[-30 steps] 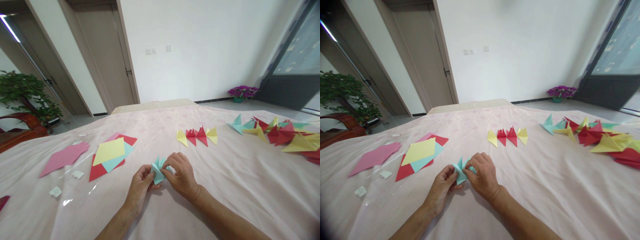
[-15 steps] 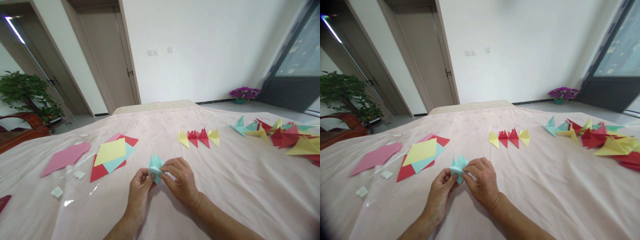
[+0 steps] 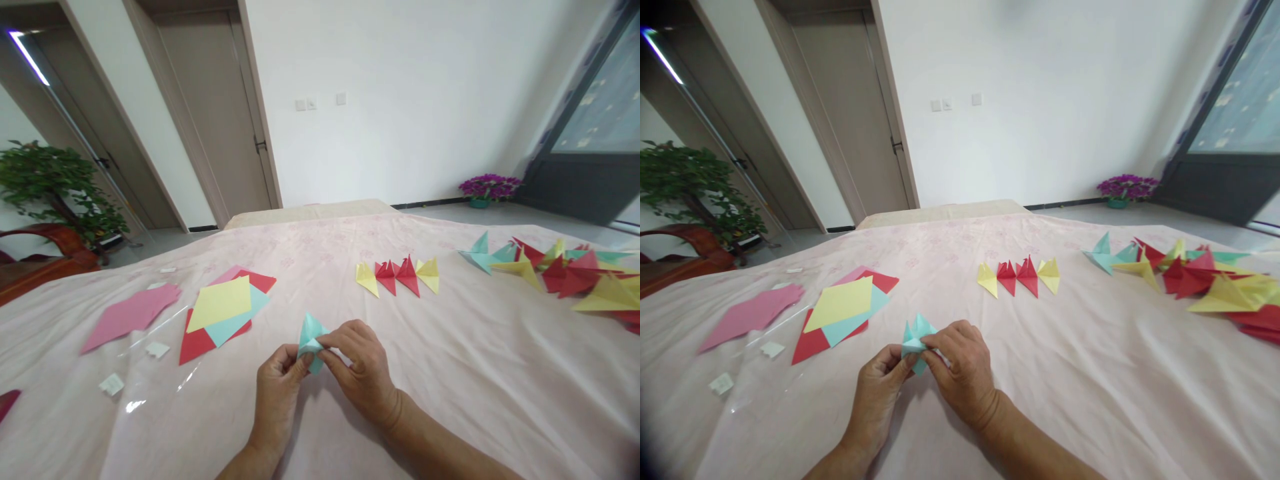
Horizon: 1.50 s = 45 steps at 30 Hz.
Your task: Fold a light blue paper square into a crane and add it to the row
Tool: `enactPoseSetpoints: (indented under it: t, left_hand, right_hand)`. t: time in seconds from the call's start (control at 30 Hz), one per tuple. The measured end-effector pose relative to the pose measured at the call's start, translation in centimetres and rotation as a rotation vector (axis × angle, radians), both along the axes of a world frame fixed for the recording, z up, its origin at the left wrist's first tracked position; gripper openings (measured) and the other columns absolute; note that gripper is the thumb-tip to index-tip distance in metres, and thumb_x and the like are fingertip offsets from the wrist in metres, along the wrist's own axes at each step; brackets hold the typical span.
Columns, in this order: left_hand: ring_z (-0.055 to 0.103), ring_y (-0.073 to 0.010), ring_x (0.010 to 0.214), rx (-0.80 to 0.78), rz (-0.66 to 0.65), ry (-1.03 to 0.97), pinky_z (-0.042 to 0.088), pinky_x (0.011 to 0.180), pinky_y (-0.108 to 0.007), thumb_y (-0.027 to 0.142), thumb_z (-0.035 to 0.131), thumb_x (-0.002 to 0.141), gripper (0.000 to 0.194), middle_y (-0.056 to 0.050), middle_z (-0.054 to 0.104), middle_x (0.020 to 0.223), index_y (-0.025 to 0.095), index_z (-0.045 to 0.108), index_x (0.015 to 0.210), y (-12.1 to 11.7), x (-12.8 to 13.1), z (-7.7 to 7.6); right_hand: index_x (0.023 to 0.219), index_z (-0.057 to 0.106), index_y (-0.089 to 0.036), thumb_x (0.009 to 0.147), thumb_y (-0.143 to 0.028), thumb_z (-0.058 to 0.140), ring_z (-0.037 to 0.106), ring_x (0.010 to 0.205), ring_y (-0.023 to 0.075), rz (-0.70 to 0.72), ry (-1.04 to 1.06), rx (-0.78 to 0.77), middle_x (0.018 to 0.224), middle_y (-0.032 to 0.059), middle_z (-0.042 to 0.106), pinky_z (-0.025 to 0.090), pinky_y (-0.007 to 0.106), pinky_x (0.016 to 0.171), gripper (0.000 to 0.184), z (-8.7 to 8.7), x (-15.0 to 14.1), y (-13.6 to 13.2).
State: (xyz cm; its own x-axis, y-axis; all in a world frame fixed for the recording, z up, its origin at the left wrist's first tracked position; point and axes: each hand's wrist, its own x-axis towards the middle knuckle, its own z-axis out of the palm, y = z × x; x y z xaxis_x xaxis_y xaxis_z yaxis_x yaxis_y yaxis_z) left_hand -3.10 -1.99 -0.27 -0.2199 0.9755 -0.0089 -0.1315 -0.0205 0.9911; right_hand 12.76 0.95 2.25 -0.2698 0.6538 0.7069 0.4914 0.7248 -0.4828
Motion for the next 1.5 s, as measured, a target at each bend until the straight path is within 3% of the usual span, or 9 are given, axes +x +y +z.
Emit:
enactPoseSetpoints:
  t: [0.37, 0.93, 1.17, 1.5]
  left_hand:
    - [0.060, -0.0167, 0.075, 0.029, -0.009, 0.033, 0.047, 0.070, -0.023, 0.039, 0.079, 0.071, 0.030, -0.003, 0.072, 0.079, 0.015, 0.074, 0.087, -0.3, 0.2, 0.5]
    - [0.064, -0.0183, 0.080, 0.048, 0.001, -0.011, 0.048, 0.073, -0.024, 0.037, 0.082, 0.067, 0.035, -0.004, 0.074, 0.086, 0.016, 0.072, 0.094, -0.5, 0.5, 1.3]
    - [0.060, -0.0160, 0.072, 0.055, -0.085, 0.012, 0.046, 0.066, -0.023, 0.036, 0.081, 0.068, 0.029, -0.002, 0.071, 0.077, 0.016, 0.071, 0.087, -0.4, 0.4, 1.0]
    - [0.056, -0.0131, 0.066, 0.060, -0.028, -0.022, 0.044, 0.061, -0.020, 0.038, 0.082, 0.066, 0.030, 0.001, 0.066, 0.072, 0.017, 0.066, 0.080, -0.3, 0.3, 0.9]
  right_hand:
    - [0.087, 0.065, -0.022, 0.094, -0.022, 0.057, 0.054, 0.079, 0.0191, 0.051, -0.072, 0.007, 0.077, 0.0020, 0.067, 0.036, 0.034, 0.073, 0.010, -0.2, 0.3, 0.0]
    - [0.088, 0.065, -0.023, 0.091, -0.018, 0.059, 0.056, 0.075, 0.0180, 0.114, 0.084, -0.072, 0.073, 0.0005, 0.066, 0.039, 0.033, 0.072, 0.009, -0.2, 0.0, -0.1]
    - [0.092, 0.067, -0.024, 0.088, -0.015, 0.059, 0.056, 0.075, 0.0180, 0.153, 0.073, -0.099, 0.073, -0.0002, 0.066, 0.039, 0.033, 0.071, 0.013, 0.0, 0.3, -0.1]
    - [0.088, 0.066, -0.022, 0.089, -0.021, 0.059, 0.059, 0.073, 0.0156, 0.140, 0.221, -0.186, 0.077, 0.0004, 0.066, 0.045, 0.030, 0.070, 0.007, -0.7, -0.2, -0.1]
